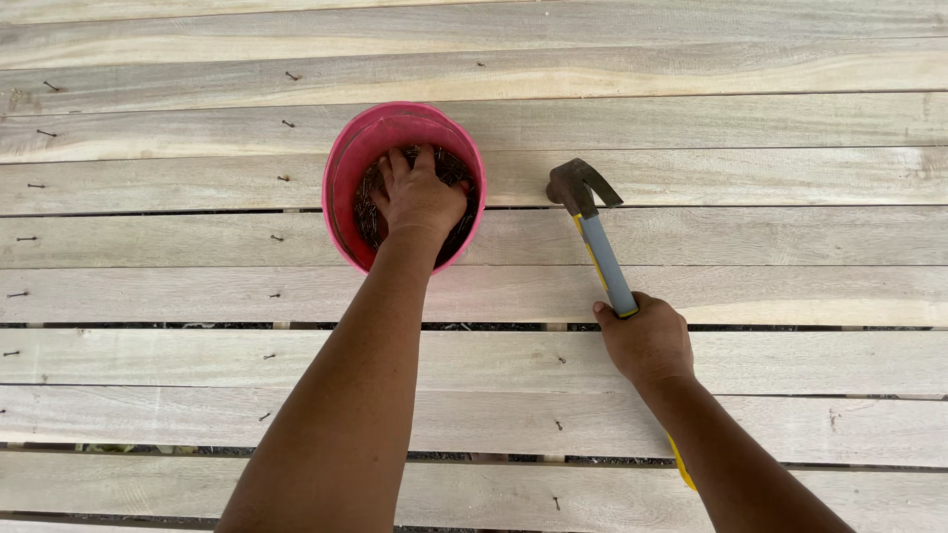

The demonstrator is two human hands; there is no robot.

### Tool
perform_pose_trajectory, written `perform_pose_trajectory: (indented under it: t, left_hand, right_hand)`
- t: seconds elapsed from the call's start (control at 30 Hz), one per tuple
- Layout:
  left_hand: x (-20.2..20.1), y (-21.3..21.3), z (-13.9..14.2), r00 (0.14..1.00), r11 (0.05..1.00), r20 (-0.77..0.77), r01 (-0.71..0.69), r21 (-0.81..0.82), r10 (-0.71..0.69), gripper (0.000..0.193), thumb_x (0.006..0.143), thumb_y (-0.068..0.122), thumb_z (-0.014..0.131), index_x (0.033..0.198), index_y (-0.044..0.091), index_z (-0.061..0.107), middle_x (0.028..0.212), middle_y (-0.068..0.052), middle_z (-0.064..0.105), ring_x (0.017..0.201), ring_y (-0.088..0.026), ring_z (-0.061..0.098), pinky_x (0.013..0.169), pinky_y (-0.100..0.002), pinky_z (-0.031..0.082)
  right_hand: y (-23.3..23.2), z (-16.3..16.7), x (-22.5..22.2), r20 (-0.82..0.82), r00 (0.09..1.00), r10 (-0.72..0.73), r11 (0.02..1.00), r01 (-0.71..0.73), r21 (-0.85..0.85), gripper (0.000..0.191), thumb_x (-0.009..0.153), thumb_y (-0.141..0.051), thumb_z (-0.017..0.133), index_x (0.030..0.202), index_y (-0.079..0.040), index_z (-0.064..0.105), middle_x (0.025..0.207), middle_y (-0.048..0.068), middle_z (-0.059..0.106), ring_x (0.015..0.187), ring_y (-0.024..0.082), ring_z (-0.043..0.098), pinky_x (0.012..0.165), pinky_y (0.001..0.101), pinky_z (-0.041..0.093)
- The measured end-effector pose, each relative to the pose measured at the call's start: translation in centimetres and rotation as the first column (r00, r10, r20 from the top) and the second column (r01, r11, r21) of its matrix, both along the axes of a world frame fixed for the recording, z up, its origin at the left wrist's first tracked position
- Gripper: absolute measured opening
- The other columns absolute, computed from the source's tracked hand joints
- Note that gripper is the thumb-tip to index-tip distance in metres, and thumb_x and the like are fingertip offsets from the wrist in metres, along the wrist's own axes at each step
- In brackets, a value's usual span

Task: The person repeatedly picks nails from a pink bucket and hammers them into a wooden slatted surface. The person uses a hammer to drive each nail into the wood.

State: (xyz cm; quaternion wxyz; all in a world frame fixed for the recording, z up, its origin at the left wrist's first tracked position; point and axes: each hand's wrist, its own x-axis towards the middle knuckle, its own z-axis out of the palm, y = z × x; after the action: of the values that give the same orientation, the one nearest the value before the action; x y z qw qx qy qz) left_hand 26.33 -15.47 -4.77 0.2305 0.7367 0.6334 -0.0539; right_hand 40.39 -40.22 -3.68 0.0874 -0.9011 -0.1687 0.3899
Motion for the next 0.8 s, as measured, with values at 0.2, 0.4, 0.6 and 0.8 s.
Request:
perform_pose_trajectory:
  t: [0.2, 0.4, 0.6, 0.8]
  left_hand:
    - [1.0, -1.4, 0.8, 0.992, 0.972, -0.01, 0.127, 0.196, -0.127, 0.029, 0.092, 0.017, 0.064, 0.121, 0.017, 0.071, 0.14, -0.016, 0.051, 0.131, -0.034, 0.051, 0.117, -0.054, 0.034]
    - [1.3, -1.7, 0.9, 0.973, 0.958, 0.139, 0.143, 0.249, -0.182, 0.018, 0.087, 0.007, 0.066, 0.101, 0.01, 0.076, 0.126, -0.016, 0.059, 0.12, -0.034, 0.058, 0.099, -0.043, 0.054]
    - [-0.8, -2.3, 2.1, 0.883, 0.965, 0.45, 0.007, 0.263, -0.129, 0.004, 0.081, 0.004, 0.075, 0.084, 0.006, 0.075, 0.107, -0.011, 0.069, 0.095, -0.027, 0.071, 0.087, -0.038, 0.061]
    - [-2.8, -2.8, 3.3, 0.791, 0.996, 0.61, -0.088, 0.034, 0.049, 0.002, 0.094, 0.005, 0.067, 0.093, 0.005, 0.066, 0.088, -0.007, 0.076, 0.078, -0.019, 0.077, 0.074, -0.033, 0.064]
  right_hand:
    - [0.1, 0.6, -0.2, 0.023, 1.0, -0.012, 0.999, 0.012, -0.029, 0.04, 0.096, -0.046, 0.066, 0.118, -0.013, 0.075, 0.092, 0.011, 0.079, 0.086, 0.027, 0.076, 0.081, 0.0449, 0.06]
    - [0.3, 0.8, -0.3, 0.031, 0.999, -0.023, 0.997, 0.025, -0.068, 0.039, 0.097, -0.046, 0.065, 0.117, -0.014, 0.075, 0.094, 0.011, 0.079, 0.087, 0.028, 0.077, 0.082, 0.0453, 0.061]
    - [0.3, 0.6, -0.3, 0.045, 0.999, -0.009, 0.999, 0.011, -0.047, 0.039, 0.096, -0.045, 0.065, 0.117, -0.013, 0.076, 0.095, 0.012, 0.079, 0.088, 0.028, 0.077, 0.083, 0.0452, 0.062]
    - [0.2, 0.6, -0.2, 0.043, 0.999, -0.001, 0.999, 0.003, -0.048, 0.04, 0.096, -0.046, 0.065, 0.116, -0.012, 0.076, 0.093, 0.013, 0.079, 0.086, 0.028, 0.077, 0.082, 0.0453, 0.062]
